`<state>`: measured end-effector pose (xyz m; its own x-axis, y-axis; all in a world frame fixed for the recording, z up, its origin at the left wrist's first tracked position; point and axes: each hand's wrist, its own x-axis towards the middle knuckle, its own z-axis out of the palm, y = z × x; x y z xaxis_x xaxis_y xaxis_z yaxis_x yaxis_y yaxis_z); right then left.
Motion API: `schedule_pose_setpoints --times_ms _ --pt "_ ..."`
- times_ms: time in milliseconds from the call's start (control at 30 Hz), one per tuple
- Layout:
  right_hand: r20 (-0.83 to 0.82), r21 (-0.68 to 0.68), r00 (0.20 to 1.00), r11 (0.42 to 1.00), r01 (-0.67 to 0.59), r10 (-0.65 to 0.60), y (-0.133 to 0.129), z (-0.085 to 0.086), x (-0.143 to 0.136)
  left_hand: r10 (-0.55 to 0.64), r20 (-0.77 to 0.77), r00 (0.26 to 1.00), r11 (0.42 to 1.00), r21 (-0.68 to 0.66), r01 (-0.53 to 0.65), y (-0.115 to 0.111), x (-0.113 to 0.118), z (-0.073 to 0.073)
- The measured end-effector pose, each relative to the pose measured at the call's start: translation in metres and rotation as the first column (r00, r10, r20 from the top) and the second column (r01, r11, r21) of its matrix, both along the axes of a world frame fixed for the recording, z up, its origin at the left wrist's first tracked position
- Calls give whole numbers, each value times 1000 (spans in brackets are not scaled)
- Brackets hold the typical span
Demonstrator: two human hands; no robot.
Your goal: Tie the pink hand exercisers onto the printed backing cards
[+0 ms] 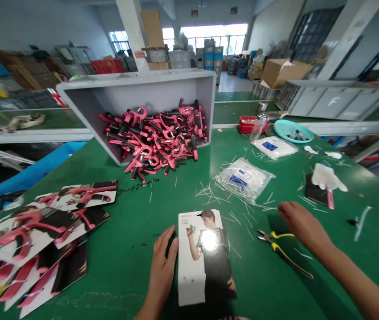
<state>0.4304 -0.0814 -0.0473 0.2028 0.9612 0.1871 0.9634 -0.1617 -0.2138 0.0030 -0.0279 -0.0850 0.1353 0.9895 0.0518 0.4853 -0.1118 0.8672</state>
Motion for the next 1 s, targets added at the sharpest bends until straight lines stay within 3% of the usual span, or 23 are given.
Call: schedule_pose_setpoints --times_ms 67,100,200,267,367,467,533,600,667,767,867,933,1000 --pt "30 99 994 989 -108 105 -3 31 -24 -76 -77 994 982 169 88 8 -6 24" --pt "-13 86 982 978 -188 190 -3 47 -41 -150 -104 983 954 245 172 12 -4 38" --pt "-180 70 863 882 -467 471 7 82 -100 -401 -169 900 833 342 435 24 12 79" --pt "-262 104 766 806 -583 588 19 95 -131 -518 -172 838 798 255 546 31 25 97" --pt "-354 190 673 755 -628 649 39 102 -150 -592 13 806 805 33 592 33 30 104" --pt "-603 240 565 803 -545 564 55 95 -158 -459 173 871 881 -40 472 27 23 100" --pt "-836 217 367 860 -462 409 60 84 -170 -358 170 918 933 37 357 21 20 98" --pt "-960 163 133 881 -444 245 61 69 -187 -318 116 941 944 138 301 16 21 98" --pt "-989 129 4 879 -459 148 57 54 -203 -343 43 938 925 189 329 12 23 96" --pt "-995 97 -6 928 -359 102 48 36 -211 -307 -53 950 935 170 311 9 19 78" --pt "-997 76 -33 980 -187 71 42 23 -200 -118 -137 984 987 92 131 6 7 41" --pt "-992 68 -109 993 -94 58 41 17 -192 -144 -128 981 989 0 145 5 -1 15" --pt "-984 61 -172 997 -55 51 43 14 -189 -191 -42 981 981 -42 190 7 -7 -1"
